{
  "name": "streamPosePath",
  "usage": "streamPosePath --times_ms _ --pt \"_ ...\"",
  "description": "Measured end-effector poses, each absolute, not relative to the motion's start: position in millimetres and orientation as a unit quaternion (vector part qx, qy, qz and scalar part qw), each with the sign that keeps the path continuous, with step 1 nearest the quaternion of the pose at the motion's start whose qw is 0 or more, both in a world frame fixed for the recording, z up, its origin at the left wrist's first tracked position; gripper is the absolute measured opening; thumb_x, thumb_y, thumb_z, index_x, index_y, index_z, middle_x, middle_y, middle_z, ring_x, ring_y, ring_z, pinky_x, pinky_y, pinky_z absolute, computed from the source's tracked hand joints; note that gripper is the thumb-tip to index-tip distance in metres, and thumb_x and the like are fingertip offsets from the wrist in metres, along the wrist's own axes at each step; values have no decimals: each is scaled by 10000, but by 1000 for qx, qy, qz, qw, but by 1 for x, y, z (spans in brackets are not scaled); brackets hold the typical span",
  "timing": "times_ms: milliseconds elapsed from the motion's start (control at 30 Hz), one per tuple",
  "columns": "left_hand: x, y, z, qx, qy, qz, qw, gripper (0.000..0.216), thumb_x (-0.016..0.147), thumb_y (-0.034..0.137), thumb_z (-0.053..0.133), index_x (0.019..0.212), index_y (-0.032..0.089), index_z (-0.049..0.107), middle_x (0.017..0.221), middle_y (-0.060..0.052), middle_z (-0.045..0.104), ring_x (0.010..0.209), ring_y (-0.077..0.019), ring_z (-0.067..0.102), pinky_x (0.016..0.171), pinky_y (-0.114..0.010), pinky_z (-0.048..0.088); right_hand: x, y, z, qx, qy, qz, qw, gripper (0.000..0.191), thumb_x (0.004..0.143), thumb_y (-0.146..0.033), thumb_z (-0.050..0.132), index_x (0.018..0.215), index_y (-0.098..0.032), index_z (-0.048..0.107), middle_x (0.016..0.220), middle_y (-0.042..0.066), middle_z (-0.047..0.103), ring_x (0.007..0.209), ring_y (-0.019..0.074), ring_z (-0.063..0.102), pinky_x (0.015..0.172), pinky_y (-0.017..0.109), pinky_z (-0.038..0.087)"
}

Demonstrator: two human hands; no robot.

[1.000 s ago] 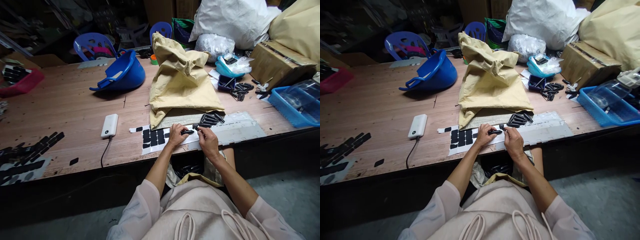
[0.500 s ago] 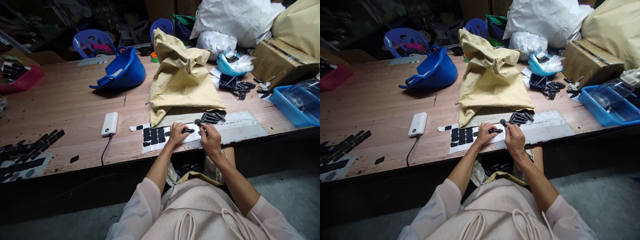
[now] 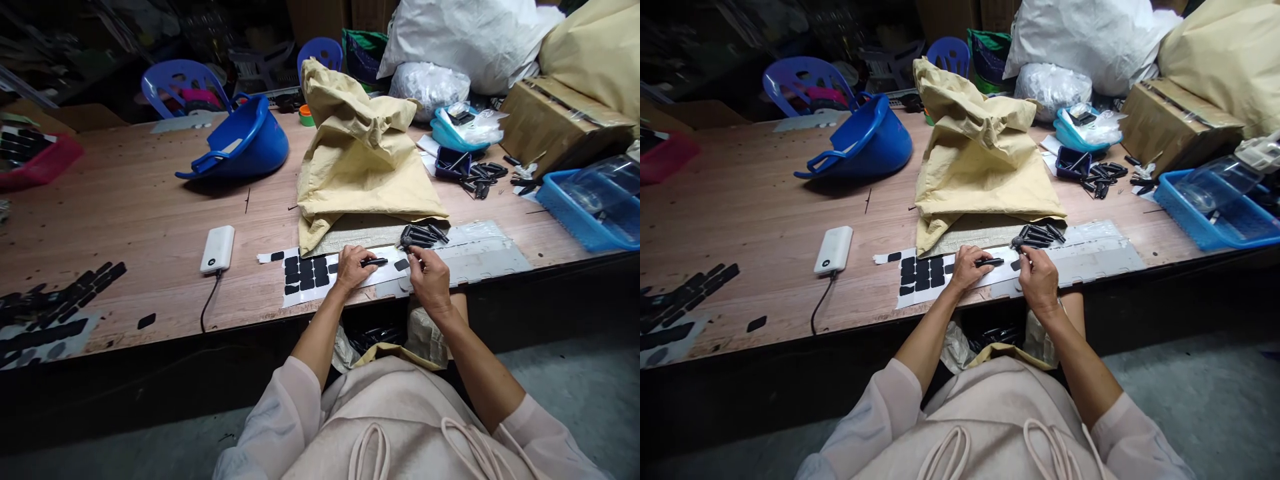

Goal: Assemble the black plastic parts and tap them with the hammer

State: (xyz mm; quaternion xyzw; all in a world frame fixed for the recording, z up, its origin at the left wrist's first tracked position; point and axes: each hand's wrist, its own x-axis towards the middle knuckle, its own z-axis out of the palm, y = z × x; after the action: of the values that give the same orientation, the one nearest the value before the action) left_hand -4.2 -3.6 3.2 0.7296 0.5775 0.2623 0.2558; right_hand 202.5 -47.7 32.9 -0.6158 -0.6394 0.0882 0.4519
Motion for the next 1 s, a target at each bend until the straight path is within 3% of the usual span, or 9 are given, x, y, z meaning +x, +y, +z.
streamPosePath --times_ms 267,500,633,900,1000 --pt "-5 -3 1 731 577 264 249 169 817 246 813 976 305 810 1019 -9 763 1096 -274 555 1050 -447 423 214 -51 23 -637 -608 116 461 275 938 -329 580 1053 -198 793 1032 123 799 918 254 717 809 387 573" --pt "-5 -6 5 739 574 258 240 171 826 274 817 994 302 803 1032 -16 754 1109 -275 549 1048 -438 410 204 -53 22 -628 -616 128 458 266 937 -301 582 1076 -211 790 1042 110 793 941 249 717 855 385 575" --pt "-5 -6 7 740 571 258 244 90 923 287 734 977 298 806 1017 -18 760 1103 -260 566 1054 -436 400 196 -53 23 -618 -628 133 455 267 941 -274 577 1082 -194 789 1024 114 782 917 244 715 854 382 577" --pt "-6 -5 4 742 565 262 249 57 908 289 778 949 305 813 997 -9 766 1098 -247 568 1056 -420 390 181 -58 43 -577 -670 97 457 293 1032 -293 510 1185 -239 753 1046 99 754 993 237 696 931 386 560" --pt "-6 -4 3 740 566 259 253 58 901 298 787 945 313 821 1009 -14 769 1101 -252 572 1047 -428 397 178 -62 31 -580 -690 102 421 305 1036 -285 488 1163 -237 762 991 93 745 941 232 689 883 362 562"
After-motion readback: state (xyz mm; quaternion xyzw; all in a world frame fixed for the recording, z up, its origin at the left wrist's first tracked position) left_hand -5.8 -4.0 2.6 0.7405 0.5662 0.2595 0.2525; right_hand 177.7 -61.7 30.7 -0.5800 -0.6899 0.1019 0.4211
